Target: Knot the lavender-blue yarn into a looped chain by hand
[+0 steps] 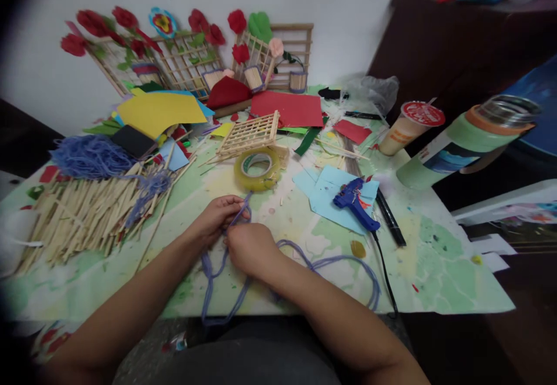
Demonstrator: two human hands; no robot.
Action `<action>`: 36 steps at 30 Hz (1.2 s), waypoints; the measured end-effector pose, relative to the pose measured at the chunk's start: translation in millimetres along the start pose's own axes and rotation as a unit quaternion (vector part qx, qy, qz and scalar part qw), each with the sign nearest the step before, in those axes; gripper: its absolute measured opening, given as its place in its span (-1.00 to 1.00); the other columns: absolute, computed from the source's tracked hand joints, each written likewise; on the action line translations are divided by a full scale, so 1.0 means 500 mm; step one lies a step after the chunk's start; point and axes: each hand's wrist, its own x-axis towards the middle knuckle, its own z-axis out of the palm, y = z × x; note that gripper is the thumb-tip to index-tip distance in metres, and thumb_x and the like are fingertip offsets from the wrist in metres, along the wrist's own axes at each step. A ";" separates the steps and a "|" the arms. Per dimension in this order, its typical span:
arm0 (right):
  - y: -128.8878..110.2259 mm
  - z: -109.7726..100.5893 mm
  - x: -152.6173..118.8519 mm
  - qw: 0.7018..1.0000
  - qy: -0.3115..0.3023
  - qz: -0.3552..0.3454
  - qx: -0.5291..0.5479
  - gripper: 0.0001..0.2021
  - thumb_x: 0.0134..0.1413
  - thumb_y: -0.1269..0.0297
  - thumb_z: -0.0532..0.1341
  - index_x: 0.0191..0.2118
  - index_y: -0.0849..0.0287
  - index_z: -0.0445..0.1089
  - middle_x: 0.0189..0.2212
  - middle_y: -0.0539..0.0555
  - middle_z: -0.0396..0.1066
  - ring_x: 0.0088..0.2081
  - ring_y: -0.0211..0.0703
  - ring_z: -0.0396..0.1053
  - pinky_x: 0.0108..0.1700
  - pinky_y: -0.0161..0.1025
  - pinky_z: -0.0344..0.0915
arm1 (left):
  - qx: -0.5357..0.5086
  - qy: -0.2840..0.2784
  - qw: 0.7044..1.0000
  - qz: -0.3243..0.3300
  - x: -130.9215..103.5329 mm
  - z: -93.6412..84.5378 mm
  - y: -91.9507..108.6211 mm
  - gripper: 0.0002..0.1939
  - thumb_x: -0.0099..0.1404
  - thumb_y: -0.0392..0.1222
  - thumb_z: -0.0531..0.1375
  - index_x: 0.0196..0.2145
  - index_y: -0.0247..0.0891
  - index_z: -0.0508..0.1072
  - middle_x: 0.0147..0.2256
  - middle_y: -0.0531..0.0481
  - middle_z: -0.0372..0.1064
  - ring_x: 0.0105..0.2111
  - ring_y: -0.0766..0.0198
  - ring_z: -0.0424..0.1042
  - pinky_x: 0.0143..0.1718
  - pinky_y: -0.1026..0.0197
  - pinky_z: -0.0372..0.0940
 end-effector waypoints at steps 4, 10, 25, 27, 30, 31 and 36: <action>-0.020 0.022 -0.012 0.999 -0.009 -0.026 -0.023 -0.77 0.12 0.38 -0.02 -0.29 0.29 0.38 -0.41 0.21 0.46 -0.38 -0.04 0.40 -0.37 -0.22 0.22 | -0.073 -0.021 0.997 -0.012 -0.006 -0.004 0.002 -0.76 0.00 -0.23 0.24 -0.36 -0.32 0.29 -0.57 0.04 0.37 -0.80 0.63 -0.19 -0.77 0.44 -0.36; -0.050 0.009 -0.051 0.999 0.018 -0.032 0.005 -0.55 0.14 0.00 -0.06 -0.37 0.29 0.38 -0.44 0.24 0.44 -0.36 -0.03 0.39 -0.33 -0.19 0.21 | -0.125 -0.054 0.991 -0.003 -0.019 -0.006 -0.003 -0.81 0.01 -0.28 0.23 -0.39 -0.33 0.30 -0.63 0.14 0.25 -0.80 0.64 -0.16 -0.79 0.47 -0.32; 0.036 0.007 0.064 0.692 0.048 0.127 0.709 -0.89 -0.12 0.43 0.13 -0.36 0.27 0.23 -0.56 -0.01 0.30 -0.57 -0.37 0.23 -0.55 -0.43 0.14 | -0.114 -0.101 0.988 -0.002 -0.031 -0.022 -0.009 -0.79 0.04 -0.31 0.19 -0.31 -0.35 0.32 -0.65 0.20 0.12 -0.79 0.64 -0.20 -0.77 0.47 -0.36; 0.043 0.003 0.060 0.695 0.035 0.131 0.706 -0.90 -0.16 0.44 0.13 -0.40 0.27 0.24 -0.58 -0.02 0.30 -0.66 -0.45 0.09 -0.66 -0.48 -0.08 | -0.105 -0.097 0.990 -0.006 -0.032 -0.022 -0.007 -0.82 0.04 -0.31 0.18 -0.34 -0.36 0.32 -0.65 0.19 0.13 -0.79 0.64 -0.20 -0.77 0.46 -0.37; 0.060 -0.004 0.055 0.725 0.021 0.162 0.670 -0.93 -0.17 0.43 0.12 -0.43 0.24 0.26 -0.70 -0.12 0.17 -0.74 -0.48 -0.14 -0.69 -0.44 -0.27 | -0.077 -0.062 0.995 -0.021 -0.032 -0.021 -0.004 -0.83 0.02 -0.32 0.18 -0.37 -0.36 0.30 -0.65 0.18 0.13 -0.79 0.63 -0.18 -0.77 0.45 -0.38; 0.065 -0.006 0.054 0.737 0.028 0.177 0.652 -0.94 -0.16 0.42 0.12 -0.45 0.24 0.26 -0.73 -0.14 0.11 -0.74 -0.48 -0.17 -0.69 -0.43 -0.28 | -0.065 -0.051 0.996 -0.028 -0.033 -0.021 -0.003 -0.83 0.02 -0.32 0.18 -0.37 -0.36 0.30 -0.65 0.17 0.14 -0.79 0.62 -0.18 -0.77 0.45 -0.38; 0.071 -0.008 0.054 0.779 0.063 0.217 0.585 -0.96 -0.16 0.43 0.07 -0.51 0.23 0.25 -0.76 -0.15 0.03 -0.74 -0.45 -0.16 -0.67 -0.38 -0.26 | -0.017 -0.045 0.998 -0.037 -0.037 -0.020 -0.002 -0.85 0.02 -0.31 0.15 -0.38 -0.32 0.27 -0.66 0.17 0.15 -0.78 0.60 -0.17 -0.76 0.43 -0.36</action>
